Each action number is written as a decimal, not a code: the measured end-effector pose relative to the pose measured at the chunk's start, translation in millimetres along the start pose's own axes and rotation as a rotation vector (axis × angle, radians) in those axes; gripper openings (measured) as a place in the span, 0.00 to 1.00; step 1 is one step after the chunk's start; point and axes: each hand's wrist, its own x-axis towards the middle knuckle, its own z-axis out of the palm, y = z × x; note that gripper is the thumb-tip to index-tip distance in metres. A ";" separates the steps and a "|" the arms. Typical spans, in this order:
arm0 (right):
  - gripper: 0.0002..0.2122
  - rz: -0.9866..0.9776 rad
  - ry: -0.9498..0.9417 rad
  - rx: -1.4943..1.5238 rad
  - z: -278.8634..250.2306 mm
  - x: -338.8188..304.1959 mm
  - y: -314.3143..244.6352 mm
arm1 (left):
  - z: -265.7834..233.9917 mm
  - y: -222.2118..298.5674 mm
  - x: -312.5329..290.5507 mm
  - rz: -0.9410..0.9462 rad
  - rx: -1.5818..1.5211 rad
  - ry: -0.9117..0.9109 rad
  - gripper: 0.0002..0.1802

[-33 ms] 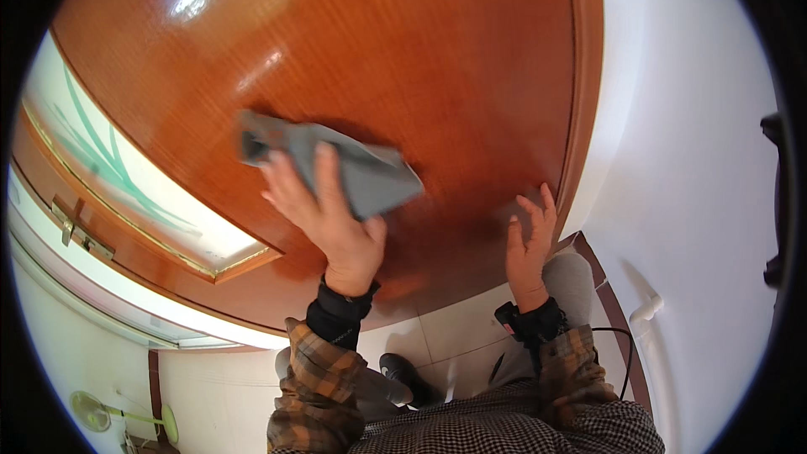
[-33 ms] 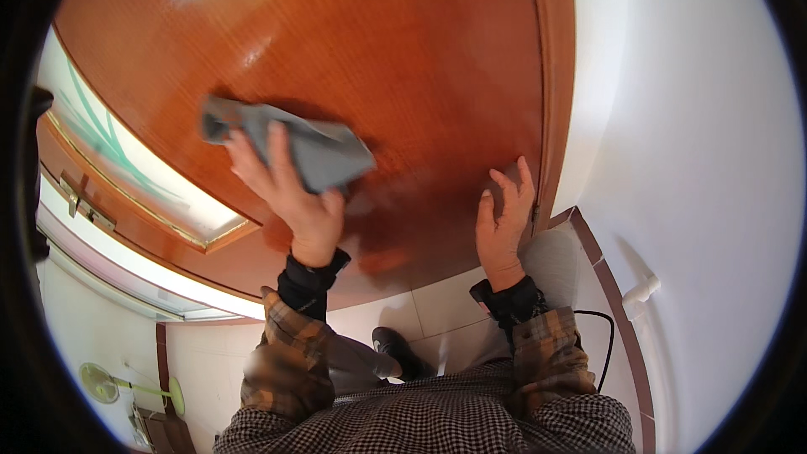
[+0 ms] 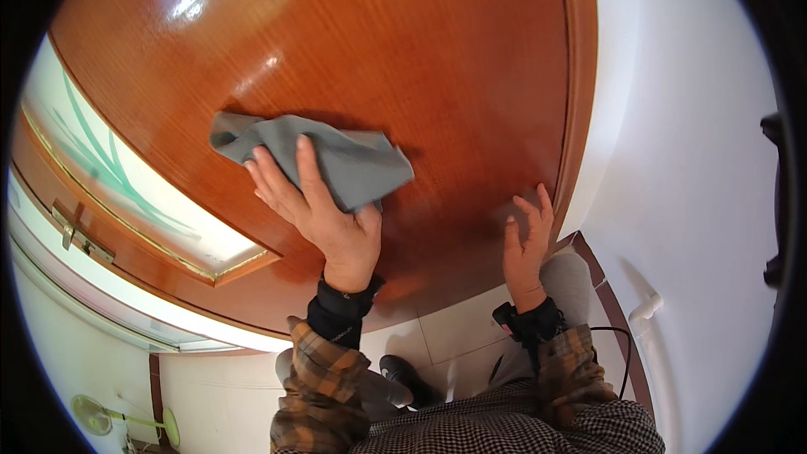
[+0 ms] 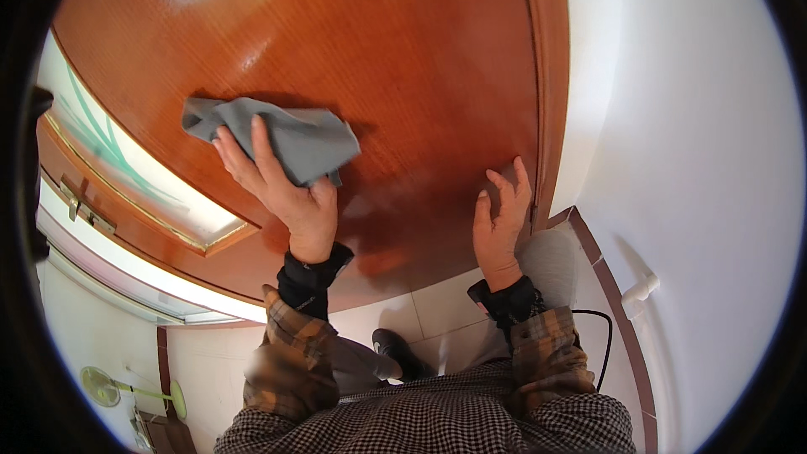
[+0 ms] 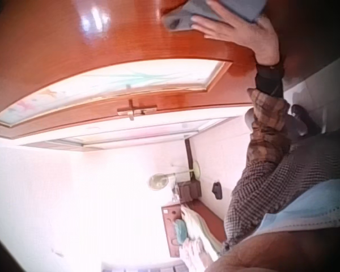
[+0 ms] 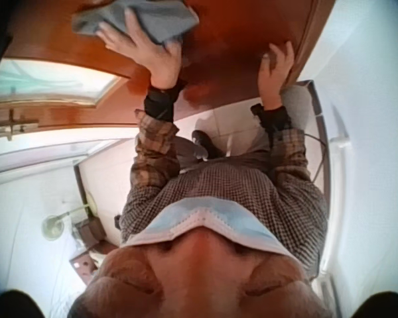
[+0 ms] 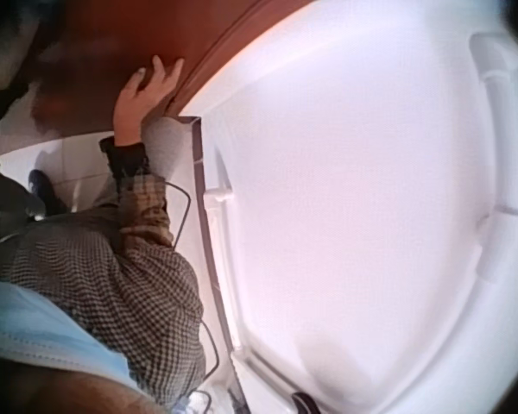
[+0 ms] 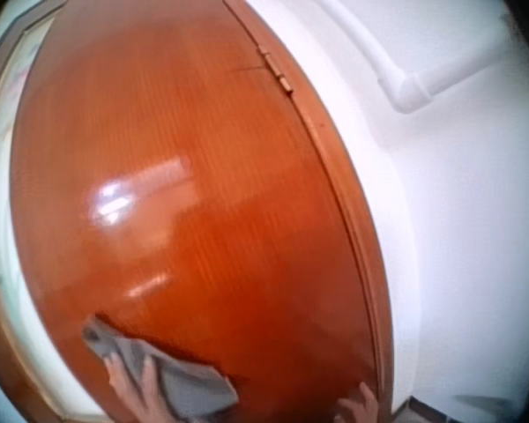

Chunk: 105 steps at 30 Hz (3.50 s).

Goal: The person wipes a white radiator with a gray cloth, then moves to wipe a wooden door and a frosted glass panel. The person uses the cloth to clean the surfaces in a systematic manner.

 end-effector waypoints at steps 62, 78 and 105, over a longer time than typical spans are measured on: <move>0.10 0.287 0.160 0.391 -19.7 7.9 42.3 | 93.9 184.8 34.5 0.814 -0.227 -0.599 0.31; 0.12 0.150 0.098 0.282 -10.4 5.1 38.5 | -31.0 42.8 -80.9 0.375 -0.461 -0.926 0.39; 0.28 -0.045 -0.310 0.168 7.9 -45.1 -81.1 | -65.5 12.7 -159.7 0.133 -0.554 -0.674 0.42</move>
